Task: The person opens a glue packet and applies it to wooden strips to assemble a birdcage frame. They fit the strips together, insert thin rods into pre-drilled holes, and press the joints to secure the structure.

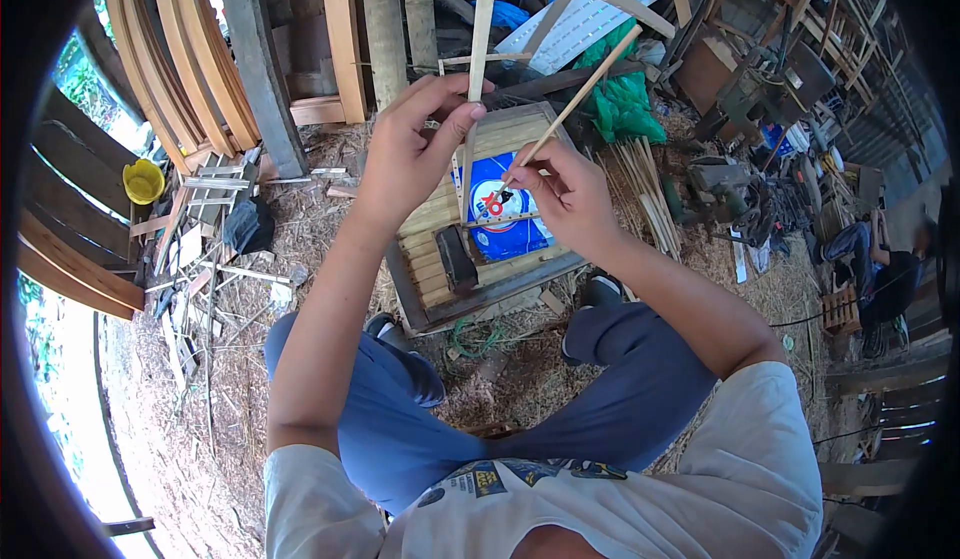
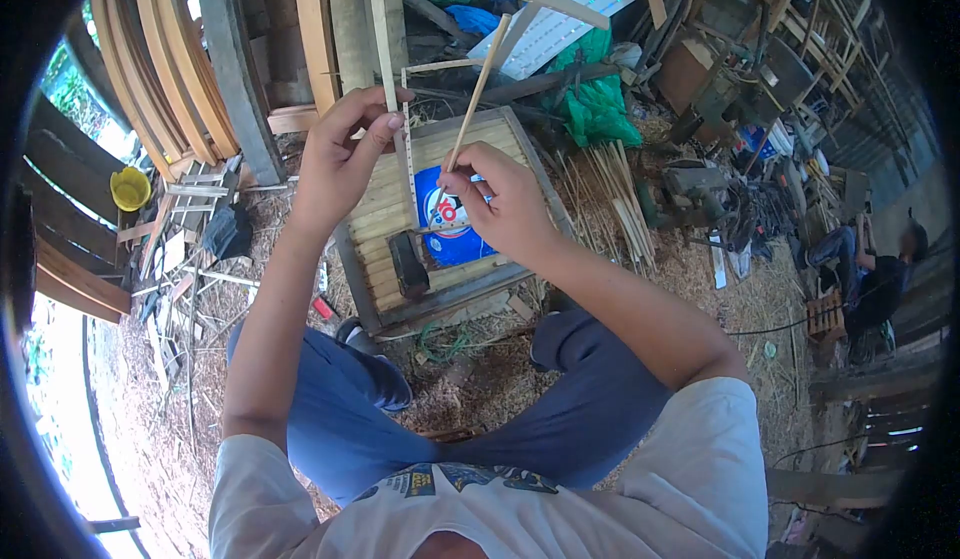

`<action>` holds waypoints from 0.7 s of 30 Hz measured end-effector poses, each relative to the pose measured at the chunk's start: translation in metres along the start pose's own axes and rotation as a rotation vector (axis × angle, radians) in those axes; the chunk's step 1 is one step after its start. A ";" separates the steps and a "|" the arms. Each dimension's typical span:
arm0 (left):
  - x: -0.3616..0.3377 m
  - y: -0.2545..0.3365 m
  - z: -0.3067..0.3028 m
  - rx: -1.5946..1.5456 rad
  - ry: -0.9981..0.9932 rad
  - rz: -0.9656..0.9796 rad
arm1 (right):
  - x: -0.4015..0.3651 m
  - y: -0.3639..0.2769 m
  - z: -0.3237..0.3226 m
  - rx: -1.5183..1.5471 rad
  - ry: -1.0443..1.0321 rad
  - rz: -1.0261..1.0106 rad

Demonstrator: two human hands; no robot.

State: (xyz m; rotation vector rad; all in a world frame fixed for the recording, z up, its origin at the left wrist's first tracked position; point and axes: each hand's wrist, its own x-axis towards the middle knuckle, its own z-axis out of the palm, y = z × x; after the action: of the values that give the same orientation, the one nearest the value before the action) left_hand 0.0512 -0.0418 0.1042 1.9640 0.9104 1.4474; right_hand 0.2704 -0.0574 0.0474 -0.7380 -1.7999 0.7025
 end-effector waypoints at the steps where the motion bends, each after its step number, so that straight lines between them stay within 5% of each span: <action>1: 0.000 0.000 0.003 -0.025 0.030 0.026 | 0.000 -0.002 0.000 -0.008 -0.003 -0.005; 21: 0.000 0.000 -0.001 0.011 -0.026 0.011 | 0.001 -0.021 0.001 -0.058 -0.066 0.013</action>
State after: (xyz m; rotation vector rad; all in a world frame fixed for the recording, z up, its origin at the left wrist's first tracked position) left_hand 0.0498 -0.0417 0.1046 1.9944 0.8996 1.4225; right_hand 0.2660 -0.0706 0.0635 -0.7735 -1.8831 0.6931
